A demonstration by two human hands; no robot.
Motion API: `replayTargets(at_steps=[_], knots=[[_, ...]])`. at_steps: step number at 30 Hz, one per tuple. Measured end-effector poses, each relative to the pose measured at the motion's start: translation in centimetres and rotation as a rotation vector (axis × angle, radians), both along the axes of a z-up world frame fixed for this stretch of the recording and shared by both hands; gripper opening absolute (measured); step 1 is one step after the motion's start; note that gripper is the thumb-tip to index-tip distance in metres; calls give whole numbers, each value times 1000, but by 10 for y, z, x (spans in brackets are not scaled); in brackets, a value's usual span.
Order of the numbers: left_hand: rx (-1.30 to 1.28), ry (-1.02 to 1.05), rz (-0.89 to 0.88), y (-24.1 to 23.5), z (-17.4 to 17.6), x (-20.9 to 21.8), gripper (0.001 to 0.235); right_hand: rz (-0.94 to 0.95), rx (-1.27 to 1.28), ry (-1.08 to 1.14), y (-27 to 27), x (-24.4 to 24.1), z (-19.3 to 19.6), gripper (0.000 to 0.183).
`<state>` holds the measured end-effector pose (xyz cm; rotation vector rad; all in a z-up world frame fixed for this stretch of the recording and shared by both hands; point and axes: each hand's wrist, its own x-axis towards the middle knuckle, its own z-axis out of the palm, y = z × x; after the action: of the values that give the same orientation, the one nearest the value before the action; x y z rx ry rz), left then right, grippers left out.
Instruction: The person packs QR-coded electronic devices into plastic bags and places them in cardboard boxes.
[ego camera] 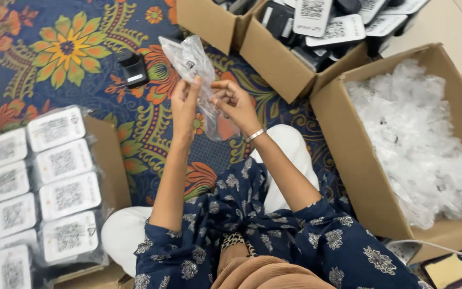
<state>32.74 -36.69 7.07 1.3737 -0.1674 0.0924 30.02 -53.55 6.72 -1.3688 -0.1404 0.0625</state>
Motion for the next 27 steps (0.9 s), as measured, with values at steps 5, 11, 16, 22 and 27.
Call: replayTargets(at_steps=[5, 11, 16, 22, 27], knots=[[-82, 64, 166, 64, 19, -39, 36, 82, 18, -115, 54, -6, 2, 41], [-132, 67, 117, 95, -22, -66, 33, -51, 117, -16, 95, -31, -4, 42], [-147, 36, 132, 112, -41, -75, 29, 9, 70, -5, 77, -23, -72, 22], [-270, 150, 480, 119, -42, -82, 29, -251, -34, 74, 47, -26, -64, 28], [-430, 44, 594, 107, -39, -79, 25, 191, 43, 537, 39, -42, -85, 72]])
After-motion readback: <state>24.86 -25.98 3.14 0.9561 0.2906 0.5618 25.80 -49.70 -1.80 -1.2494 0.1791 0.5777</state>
